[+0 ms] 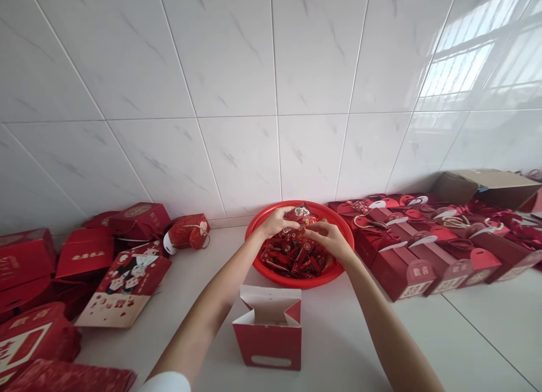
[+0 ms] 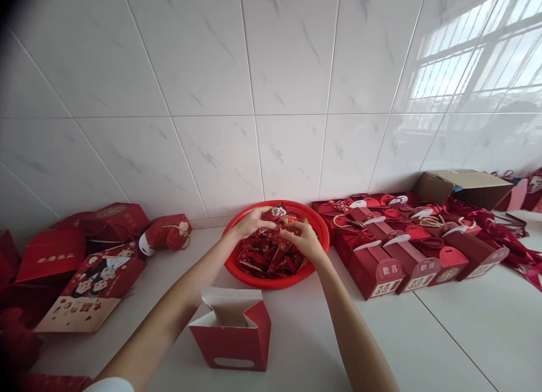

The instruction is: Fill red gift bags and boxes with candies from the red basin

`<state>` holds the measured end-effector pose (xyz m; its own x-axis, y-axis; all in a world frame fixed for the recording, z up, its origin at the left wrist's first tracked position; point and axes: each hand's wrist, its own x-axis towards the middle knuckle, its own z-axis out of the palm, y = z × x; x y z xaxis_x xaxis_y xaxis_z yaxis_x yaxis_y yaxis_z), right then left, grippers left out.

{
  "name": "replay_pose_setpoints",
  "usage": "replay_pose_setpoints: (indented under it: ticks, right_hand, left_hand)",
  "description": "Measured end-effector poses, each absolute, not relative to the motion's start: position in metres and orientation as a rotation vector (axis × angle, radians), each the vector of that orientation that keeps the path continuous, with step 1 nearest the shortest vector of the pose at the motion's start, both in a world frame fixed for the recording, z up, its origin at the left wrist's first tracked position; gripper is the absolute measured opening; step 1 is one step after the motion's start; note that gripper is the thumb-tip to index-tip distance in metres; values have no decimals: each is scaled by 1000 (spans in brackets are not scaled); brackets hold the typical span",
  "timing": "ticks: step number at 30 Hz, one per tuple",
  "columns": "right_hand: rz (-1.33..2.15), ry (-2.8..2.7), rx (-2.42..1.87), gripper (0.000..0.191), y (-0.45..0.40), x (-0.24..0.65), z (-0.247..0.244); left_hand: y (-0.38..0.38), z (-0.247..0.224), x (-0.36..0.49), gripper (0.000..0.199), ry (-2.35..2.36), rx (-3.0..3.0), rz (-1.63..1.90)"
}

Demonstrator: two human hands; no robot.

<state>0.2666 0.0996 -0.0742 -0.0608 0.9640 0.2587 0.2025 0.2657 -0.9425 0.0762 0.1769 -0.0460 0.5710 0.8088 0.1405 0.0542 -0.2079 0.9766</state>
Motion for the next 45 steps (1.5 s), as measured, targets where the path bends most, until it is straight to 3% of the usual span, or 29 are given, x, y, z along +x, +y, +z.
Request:
replay_pose_setpoints:
  ticks: [11,26,29,32,45]
  right_hand:
    - [879,-1451,-1095,31,109,271,-83]
    - [822,-1126,-1170,34,115,275,-90]
    - [806,-1145,-1166,34,113,275,-88]
    - [812,-1170,-1151,33,112,274,-87]
    - [967,-1298,-1065,37,103,269,-78]
  left_hand:
    - [178,-47,76,47,885,1869,812]
    - [181,-52,72,58,945,2023,422]
    - [182,-56,72,50,875,2003,313]
    - [182,-59,73,42,900,2048,362]
    - [171,-46,83,47,819,2020,700]
